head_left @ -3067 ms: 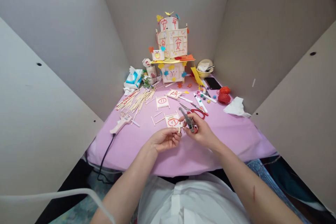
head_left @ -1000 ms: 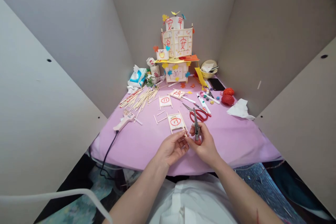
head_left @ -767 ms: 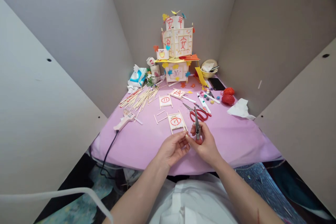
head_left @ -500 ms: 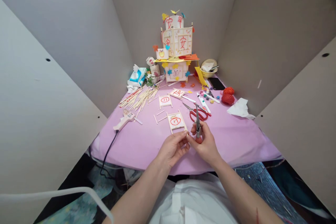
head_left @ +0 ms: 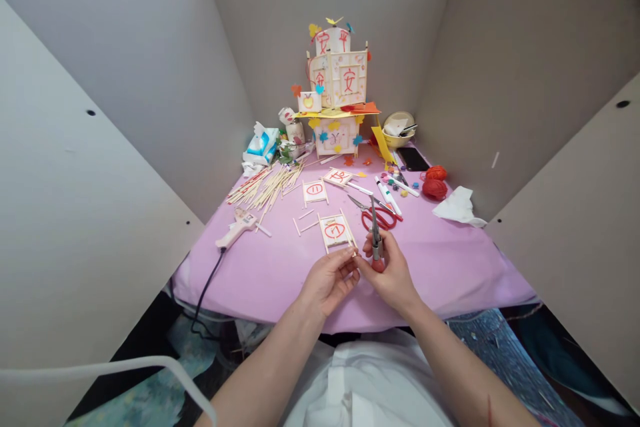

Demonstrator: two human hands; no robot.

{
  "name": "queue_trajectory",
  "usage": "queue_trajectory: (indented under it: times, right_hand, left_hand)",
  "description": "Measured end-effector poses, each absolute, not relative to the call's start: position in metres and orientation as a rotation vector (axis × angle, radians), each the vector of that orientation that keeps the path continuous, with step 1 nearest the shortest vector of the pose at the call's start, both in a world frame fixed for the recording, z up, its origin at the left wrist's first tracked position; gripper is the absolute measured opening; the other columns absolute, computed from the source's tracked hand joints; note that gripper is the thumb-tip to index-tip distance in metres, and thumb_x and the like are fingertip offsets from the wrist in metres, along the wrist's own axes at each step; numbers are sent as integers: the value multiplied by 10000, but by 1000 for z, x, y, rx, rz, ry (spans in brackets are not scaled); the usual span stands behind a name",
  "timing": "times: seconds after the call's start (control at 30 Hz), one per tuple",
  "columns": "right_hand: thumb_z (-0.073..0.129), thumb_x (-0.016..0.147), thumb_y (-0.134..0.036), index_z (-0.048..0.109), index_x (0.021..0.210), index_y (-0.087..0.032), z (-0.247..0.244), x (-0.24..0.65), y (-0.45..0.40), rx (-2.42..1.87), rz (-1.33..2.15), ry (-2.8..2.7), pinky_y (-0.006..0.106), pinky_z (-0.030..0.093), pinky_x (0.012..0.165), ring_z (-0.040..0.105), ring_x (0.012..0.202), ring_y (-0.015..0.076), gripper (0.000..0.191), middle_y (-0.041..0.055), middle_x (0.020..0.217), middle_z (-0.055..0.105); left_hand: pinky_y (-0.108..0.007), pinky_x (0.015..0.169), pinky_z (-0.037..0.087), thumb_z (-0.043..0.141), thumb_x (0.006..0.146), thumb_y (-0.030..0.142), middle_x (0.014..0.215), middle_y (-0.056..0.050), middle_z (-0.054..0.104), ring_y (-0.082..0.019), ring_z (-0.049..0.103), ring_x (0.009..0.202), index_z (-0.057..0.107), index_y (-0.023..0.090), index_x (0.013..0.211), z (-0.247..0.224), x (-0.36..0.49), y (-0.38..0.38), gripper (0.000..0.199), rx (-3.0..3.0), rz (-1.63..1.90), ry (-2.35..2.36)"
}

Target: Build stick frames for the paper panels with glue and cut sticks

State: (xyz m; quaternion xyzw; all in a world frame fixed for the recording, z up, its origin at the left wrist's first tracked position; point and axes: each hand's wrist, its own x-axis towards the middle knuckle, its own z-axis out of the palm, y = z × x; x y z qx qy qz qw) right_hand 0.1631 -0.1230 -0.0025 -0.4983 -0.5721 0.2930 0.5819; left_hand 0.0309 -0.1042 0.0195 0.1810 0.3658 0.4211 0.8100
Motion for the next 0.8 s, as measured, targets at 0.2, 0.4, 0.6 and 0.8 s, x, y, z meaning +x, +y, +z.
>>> queue_trajectory:
  times: [0.2,0.4,0.6,0.8]
  right_hand:
    - [663,747,-289,463,1087,-236,-4,163,-122,-1147,695,-1313,293,471,746,562,793,155,398,4,868,564]
    - [662,750,-291,458,1101,-242,-7,162,-122,-1130,706,-1289,285,474,741,559,796,149,409,4,888,556]
    - [663,747,-307,455,1067,-240,-5,162,-123,-1167,748,-1274,278,473,731,558,778,144,388,-6,861,552]
    - [650,744,-297,454,1066,-225,6,164,-128,-1268,724,-1367,288,456,748,543,758,143,384,-7,854,563]
  left_hand:
    - [-190,647,470,770,661,186,779,-17,651,-90,586,711,670,127,811,18,32,-104,190,403,906,784]
    - [-182,644,465,781,653,214,779,-18,643,-84,576,713,684,129,803,21,32,-106,198,441,895,791]
    - [-170,644,460,773,669,271,821,-41,655,-78,584,724,694,117,821,20,32,-109,230,567,941,804]
    - [-182,599,476,755,681,355,856,-80,699,-138,667,743,668,128,854,19,27,-99,299,716,1133,938]
